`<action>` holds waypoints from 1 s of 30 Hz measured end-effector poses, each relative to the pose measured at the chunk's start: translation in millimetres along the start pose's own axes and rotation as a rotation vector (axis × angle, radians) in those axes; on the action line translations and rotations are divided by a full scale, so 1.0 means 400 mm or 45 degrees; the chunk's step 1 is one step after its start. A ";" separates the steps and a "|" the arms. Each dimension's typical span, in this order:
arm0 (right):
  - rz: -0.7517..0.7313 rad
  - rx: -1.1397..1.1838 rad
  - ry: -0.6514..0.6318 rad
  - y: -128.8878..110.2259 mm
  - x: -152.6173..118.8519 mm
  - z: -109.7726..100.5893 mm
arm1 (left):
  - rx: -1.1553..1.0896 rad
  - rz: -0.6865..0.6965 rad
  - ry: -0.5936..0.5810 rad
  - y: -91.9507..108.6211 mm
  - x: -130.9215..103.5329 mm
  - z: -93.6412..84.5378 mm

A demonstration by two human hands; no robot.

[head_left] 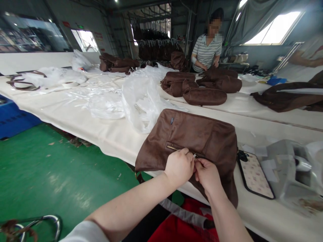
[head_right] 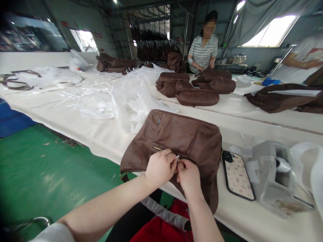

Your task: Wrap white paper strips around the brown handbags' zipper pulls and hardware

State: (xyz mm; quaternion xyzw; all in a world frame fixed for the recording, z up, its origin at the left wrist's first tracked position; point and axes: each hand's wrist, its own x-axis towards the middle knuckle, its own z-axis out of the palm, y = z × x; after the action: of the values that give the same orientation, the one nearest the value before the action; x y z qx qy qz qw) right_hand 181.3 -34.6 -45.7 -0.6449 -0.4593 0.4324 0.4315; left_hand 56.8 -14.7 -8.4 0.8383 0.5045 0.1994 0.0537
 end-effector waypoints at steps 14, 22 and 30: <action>0.065 0.201 -0.133 0.006 -0.001 -0.016 | 0.393 0.422 -0.206 0.015 -0.056 0.011; -0.006 0.250 -0.210 0.010 -0.014 -0.031 | 0.297 0.399 -0.180 0.018 -0.065 0.012; -0.008 0.210 -0.215 0.023 -0.012 -0.026 | -0.455 -0.192 -0.235 -0.035 -0.015 -0.009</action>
State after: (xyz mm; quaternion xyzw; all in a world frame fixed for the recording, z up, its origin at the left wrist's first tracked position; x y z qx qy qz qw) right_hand 192.3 -43.0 -51.0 -0.5669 -0.4589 0.5202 0.4443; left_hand 41.4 -13.5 -11.0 0.7901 0.5154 0.2035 0.2621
